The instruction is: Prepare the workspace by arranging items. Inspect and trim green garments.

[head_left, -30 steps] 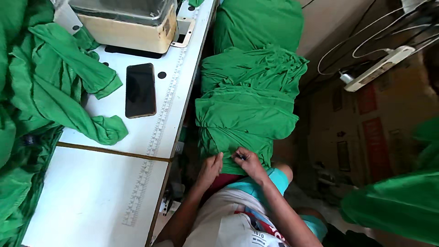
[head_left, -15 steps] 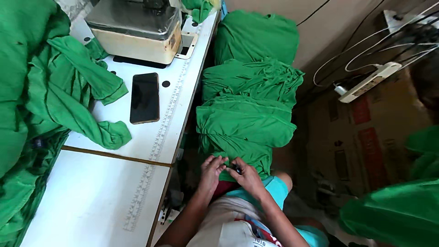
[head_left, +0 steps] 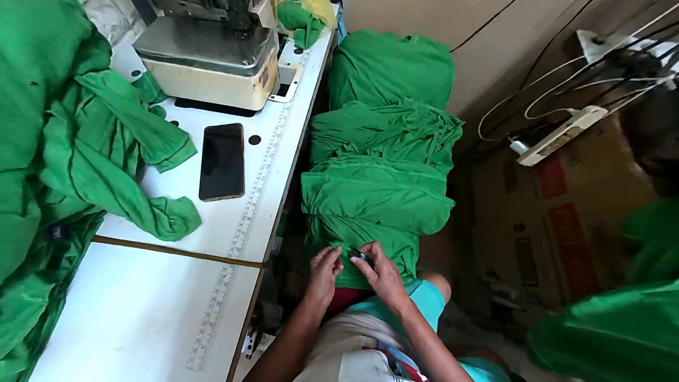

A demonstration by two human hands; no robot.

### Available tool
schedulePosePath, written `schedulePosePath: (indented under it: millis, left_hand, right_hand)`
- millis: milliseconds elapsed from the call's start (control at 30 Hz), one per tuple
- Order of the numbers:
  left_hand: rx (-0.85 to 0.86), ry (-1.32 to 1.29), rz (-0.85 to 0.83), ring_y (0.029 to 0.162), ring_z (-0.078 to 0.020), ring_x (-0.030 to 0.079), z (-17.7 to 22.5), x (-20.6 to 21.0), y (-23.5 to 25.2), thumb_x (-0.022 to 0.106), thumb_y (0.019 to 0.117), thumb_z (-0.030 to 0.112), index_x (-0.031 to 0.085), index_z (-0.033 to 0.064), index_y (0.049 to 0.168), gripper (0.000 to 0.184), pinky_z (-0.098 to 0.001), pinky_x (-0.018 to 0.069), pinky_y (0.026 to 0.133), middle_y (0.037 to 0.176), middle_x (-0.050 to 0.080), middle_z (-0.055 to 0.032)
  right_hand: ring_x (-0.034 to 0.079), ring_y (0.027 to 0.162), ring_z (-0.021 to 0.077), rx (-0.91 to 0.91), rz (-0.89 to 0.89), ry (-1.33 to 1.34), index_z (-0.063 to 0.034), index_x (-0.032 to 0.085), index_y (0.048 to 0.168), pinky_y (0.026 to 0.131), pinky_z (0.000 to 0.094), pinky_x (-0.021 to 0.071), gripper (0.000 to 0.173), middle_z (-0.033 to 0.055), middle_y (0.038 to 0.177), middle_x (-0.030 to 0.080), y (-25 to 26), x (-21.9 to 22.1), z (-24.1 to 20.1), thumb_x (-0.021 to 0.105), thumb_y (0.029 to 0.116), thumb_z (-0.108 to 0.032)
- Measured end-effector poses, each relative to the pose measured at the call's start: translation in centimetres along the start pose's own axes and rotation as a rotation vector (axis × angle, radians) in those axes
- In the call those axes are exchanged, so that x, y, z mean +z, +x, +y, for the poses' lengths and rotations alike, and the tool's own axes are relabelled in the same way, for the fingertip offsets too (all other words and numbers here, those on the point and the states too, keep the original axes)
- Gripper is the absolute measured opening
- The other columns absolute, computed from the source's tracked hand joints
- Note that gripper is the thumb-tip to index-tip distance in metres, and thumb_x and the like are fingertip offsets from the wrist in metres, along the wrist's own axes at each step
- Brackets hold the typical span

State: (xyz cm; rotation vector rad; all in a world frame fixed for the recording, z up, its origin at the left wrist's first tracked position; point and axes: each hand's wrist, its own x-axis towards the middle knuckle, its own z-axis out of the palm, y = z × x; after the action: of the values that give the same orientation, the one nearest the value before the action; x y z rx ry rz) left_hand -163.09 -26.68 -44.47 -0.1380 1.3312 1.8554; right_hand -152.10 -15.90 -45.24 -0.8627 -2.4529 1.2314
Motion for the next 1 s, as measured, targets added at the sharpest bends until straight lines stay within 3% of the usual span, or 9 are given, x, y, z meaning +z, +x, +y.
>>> schedulePosePath:
  millis: [267,733,900,1000]
  left_hand:
    - [0.043,0.026,-0.015,0.056,-0.0034,0.052,0.11,-0.16,0.33,0.056,0.1024,0.005,0.063,0.0049,0.085,0.019,-0.0182,0.0475,0.057,0.067,0.058,0.0026]
    - [0.053,0.077,-0.052,0.056,-0.0034,0.053,0.09,-0.24,0.42,0.055,0.1019,0.003,0.064,0.0051,0.081,0.023,-0.0181,0.0473,0.057,0.065,0.058,0.0034]
    - [0.059,0.074,-0.06,0.057,-0.0039,0.054,-0.05,-0.25,0.33,0.057,0.1013,0.004,0.064,0.0053,0.08,0.023,-0.0194,0.049,0.059,0.065,0.058,0.003]
    - [0.064,0.101,-0.069,0.058,-0.0043,0.055,-0.08,-0.22,0.34,0.055,0.1021,0.005,0.063,0.0058,0.082,0.022,-0.0203,0.0503,0.061,0.065,0.058,0.0038]
  right_hand:
    - [0.07,0.079,0.0267,-0.022,0.007,-0.021,-0.0017,0.061,0.12,0.071,0.0495,0.057,0.041,0.0113,0.092,0.071,0.48,0.35,0.12,0.064,0.0992,-0.037]
    - [0.069,0.079,0.0243,-0.02,-0.009,0.008,-0.003,0.062,0.118,0.071,0.0479,0.0566,0.038,0.0097,0.09,0.071,0.85,0.38,-0.25,0.064,0.0996,-0.036]
    - [0.062,0.071,0.0128,0.069,-0.025,0.181,-0.0032,0.062,0.112,0.067,0.0353,0.0533,0.029,0.0034,0.082,0.066,0.95,0.46,-0.03,0.062,0.1005,-0.03]
    - [0.062,0.072,0.0133,0.071,-0.026,0.196,-0.0015,0.061,0.113,0.068,0.0356,0.0538,0.031,0.0046,0.084,0.065,0.88,0.57,0.15,0.061,0.1003,-0.029]
